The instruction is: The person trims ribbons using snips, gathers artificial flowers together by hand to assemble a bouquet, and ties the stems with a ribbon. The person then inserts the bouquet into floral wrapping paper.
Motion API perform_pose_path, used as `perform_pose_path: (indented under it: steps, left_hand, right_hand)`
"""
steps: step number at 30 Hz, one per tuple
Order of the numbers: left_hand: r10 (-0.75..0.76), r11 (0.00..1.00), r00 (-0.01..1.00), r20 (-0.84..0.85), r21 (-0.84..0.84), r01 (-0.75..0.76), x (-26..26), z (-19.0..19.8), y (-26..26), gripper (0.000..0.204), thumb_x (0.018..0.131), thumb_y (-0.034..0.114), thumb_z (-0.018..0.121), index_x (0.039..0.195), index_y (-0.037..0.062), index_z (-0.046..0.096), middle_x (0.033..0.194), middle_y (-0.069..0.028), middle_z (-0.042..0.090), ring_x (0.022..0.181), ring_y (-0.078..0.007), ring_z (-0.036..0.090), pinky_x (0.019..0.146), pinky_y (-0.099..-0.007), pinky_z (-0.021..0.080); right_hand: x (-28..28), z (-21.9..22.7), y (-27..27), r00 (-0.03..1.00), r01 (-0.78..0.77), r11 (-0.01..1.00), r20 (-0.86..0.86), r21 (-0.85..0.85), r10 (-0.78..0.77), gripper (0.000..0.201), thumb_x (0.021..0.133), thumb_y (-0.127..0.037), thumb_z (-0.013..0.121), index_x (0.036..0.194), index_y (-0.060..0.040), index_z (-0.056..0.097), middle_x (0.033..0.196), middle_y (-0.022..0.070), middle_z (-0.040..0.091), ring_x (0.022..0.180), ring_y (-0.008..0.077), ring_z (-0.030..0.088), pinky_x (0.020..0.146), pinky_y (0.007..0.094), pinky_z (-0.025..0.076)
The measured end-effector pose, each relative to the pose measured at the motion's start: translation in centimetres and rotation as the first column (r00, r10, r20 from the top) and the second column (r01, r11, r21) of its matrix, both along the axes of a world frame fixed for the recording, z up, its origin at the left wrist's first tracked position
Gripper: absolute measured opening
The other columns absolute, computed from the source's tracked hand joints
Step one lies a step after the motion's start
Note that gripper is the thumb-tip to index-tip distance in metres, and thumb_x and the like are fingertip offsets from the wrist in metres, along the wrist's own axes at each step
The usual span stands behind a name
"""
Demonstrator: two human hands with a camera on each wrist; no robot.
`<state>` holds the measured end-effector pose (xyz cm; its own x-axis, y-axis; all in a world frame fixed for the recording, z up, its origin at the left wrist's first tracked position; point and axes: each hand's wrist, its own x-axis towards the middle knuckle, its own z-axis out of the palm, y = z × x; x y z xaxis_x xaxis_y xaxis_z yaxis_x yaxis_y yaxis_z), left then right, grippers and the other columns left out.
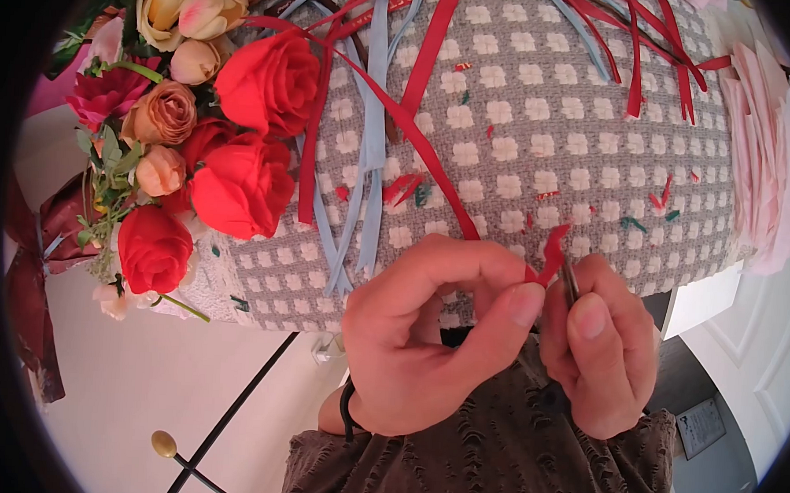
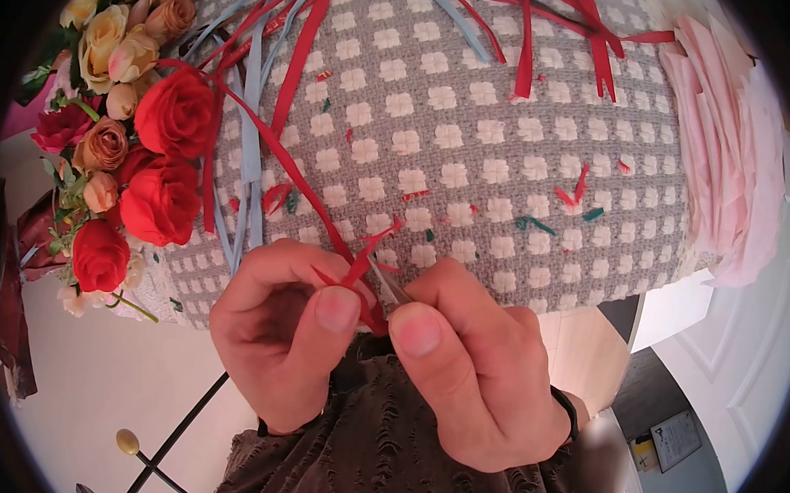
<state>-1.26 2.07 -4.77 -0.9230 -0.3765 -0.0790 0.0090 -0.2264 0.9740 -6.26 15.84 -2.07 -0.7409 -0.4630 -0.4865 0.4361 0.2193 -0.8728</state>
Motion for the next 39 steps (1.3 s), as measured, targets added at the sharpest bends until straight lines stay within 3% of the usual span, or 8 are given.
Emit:
perform_pose_path:
  steps: [5,11,13,26,28,39]
  left_hand:
    - [0.007,0.997,0.998,0.06,0.071,-0.011,0.2,0.1,0.1,0.019,0.078,-0.01,0.067,0.096,-0.0058,0.061,0.086,-0.0072,0.064,0.073,-0.0086,0.058,0.065,-0.0215,0.046]
    - [0.02,0.997,0.999,0.033,0.079,-0.023,0.2,0.1,0.1,0.019,0.079,-0.009,0.067,0.097,-0.0066,0.061,0.089,-0.0088,0.065,0.075,-0.01,0.06,0.066,-0.0222,0.047]
    - [-0.013,1.0,1.0,-0.001,-0.003,0.013,0.2,0.0,-0.2,0.019,0.078,-0.01,0.067,0.096,-0.0062,0.062,0.088,-0.0093,0.064,0.075,-0.0105,0.06,0.066,-0.0223,0.046]
    - [-0.029,0.999,0.999,0.043,-0.016,0.03,0.1,0.3,0.0,0.015,0.081,-0.003,0.066,0.094,-0.0046,0.058,0.087,-0.0083,0.061,0.076,-0.0101,0.057,0.069,-0.0228,0.044]
    - [-0.017,0.999,1.0,-0.009,-0.043,0.017,0.0,-0.2,0.0,0.02,0.074,-0.01,0.07,0.092,-0.0042,0.063,0.087,-0.0086,0.064,0.071,-0.0088,0.059,0.064,-0.0216,0.047]
    - [-0.02,0.996,0.999,-0.032,-0.09,0.017,-0.2,-0.4,0.0,0.021,0.072,-0.01,0.071,0.09,-0.0034,0.064,0.085,-0.009,0.064,0.069,-0.0091,0.059,0.063,-0.0215,0.046]
  right_hand:
    - [0.2,0.2,0.6,0.999,0.037,0.997,-0.012,0.066,-0.037,0.052,0.093,-0.054,0.041,0.079,-0.0038,0.046,0.051,-0.0034,0.038,0.044,0.0044,0.03,0.042,0.0226,0.019]
    - [0.4,0.0,0.4,0.988,0.021,0.996,-0.152,0.084,-0.008,0.056,0.093,-0.056,0.041,0.076,-0.003,0.047,0.05,-0.0017,0.04,0.043,0.0047,0.032,0.042,0.0228,0.02]
    - [-0.2,0.1,1.2,0.99,-0.112,0.993,-0.094,-0.039,0.108,0.031,0.097,-0.029,0.048,0.093,0.0006,0.052,0.059,0.003,0.049,0.052,0.008,0.044,0.049,0.0252,0.037]
    - [0.0,-0.6,0.8,0.993,-0.103,0.984,-0.077,-0.143,0.093,0.029,0.097,-0.028,0.048,0.094,0.0006,0.054,0.058,0.0022,0.049,0.051,0.0062,0.043,0.047,0.0252,0.035]
    - [0.1,-0.7,0.8,0.995,-0.086,0.985,-0.07,-0.146,0.076,0.029,0.097,-0.028,0.049,0.094,0.0008,0.054,0.059,0.0024,0.048,0.051,0.0067,0.044,0.047,0.0253,0.035]
    - [-0.2,-0.6,1.0,0.994,-0.103,0.985,-0.044,-0.138,0.098,0.028,0.098,-0.027,0.048,0.093,0.0,0.054,0.059,0.0025,0.048,0.049,0.0073,0.044,0.046,0.0254,0.035]
